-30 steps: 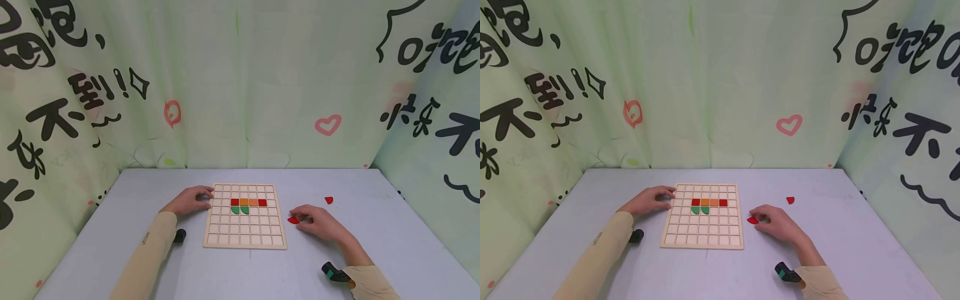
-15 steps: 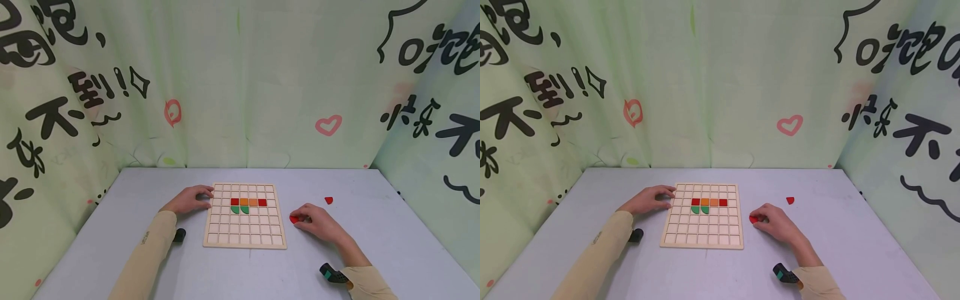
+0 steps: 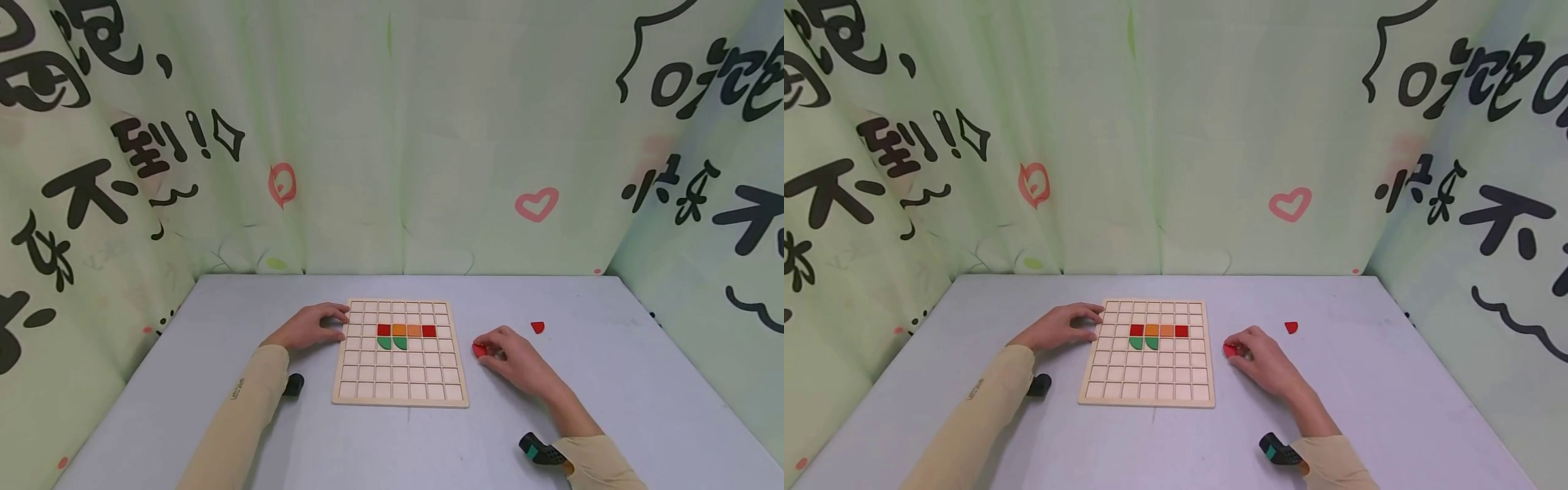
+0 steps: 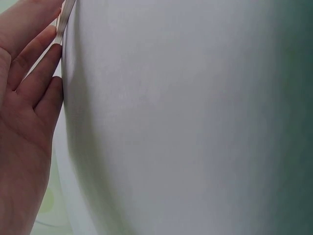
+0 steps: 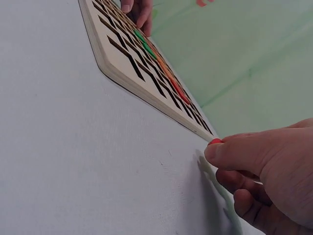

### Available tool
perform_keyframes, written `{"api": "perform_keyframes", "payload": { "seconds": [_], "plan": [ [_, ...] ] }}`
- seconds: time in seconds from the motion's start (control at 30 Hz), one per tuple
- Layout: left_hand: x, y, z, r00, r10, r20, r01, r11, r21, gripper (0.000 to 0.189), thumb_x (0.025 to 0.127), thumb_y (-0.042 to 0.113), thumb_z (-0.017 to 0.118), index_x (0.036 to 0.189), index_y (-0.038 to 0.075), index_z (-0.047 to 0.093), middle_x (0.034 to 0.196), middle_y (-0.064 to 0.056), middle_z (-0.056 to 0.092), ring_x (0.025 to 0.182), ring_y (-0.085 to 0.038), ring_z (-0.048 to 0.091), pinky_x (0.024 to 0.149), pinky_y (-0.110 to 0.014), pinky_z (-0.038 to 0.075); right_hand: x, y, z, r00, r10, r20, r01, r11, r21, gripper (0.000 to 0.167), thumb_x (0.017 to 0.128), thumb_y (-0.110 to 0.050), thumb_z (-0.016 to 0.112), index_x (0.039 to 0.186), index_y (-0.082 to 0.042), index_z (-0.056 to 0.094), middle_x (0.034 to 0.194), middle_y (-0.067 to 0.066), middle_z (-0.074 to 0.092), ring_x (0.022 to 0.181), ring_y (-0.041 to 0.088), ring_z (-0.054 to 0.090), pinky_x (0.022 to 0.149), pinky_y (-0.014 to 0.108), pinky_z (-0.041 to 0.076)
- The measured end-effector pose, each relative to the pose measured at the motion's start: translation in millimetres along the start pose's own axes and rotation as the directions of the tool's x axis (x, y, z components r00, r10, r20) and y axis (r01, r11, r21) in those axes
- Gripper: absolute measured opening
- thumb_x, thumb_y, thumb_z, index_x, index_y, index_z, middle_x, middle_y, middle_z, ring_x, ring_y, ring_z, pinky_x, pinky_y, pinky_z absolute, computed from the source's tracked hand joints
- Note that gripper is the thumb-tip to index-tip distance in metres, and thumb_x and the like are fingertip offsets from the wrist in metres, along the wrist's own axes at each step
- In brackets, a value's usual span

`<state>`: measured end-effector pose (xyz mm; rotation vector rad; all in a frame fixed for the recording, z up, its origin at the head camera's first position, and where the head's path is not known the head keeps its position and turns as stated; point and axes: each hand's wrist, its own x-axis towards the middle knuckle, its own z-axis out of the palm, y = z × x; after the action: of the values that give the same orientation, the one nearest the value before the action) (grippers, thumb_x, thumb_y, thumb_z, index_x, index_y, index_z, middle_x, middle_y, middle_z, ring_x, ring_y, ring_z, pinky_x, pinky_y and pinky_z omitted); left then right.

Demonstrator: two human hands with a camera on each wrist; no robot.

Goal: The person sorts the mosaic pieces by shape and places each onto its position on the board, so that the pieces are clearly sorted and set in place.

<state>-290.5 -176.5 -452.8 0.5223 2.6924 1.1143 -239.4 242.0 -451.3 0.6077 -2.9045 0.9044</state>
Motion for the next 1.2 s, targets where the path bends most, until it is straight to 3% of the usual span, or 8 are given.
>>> {"api": "perform_keyframes", "payload": {
  "seconds": [0.53,1.2],
  "plan": [
    [-0.2,1.3,-1.2,1.000,-0.007,0.001,0.007,1.000,0.020,0.026,0.083,0.021,0.079,0.107,0.017,0.070,0.142,-0.001,0.053,0.139,-0.026,0.039,0.115,-0.044,0.031,5.6,-13.0,10.5,0.994,0.000,-0.105,0.003,0.999,0.033,0.029,0.086,-0.006,0.074,0.115,-0.005,0.070,0.107,0.008,0.063,0.091,0.019,0.061,0.077,0.031,0.057],
    [-3.2,3.2,-2.4,1.000,0.019,0.004,-0.019,1.000,0.019,0.025,0.084,0.021,0.078,0.108,0.015,0.070,0.141,-0.002,0.054,0.138,-0.027,0.040,0.114,-0.043,0.032,34.2,-55.8,24.9,0.999,-0.050,-0.001,0.050,0.996,0.073,0.025,0.086,-0.009,0.075,0.110,-0.005,0.071,0.103,0.005,0.061,0.087,0.015,0.061,0.076,0.028,0.055]
  ]
}}
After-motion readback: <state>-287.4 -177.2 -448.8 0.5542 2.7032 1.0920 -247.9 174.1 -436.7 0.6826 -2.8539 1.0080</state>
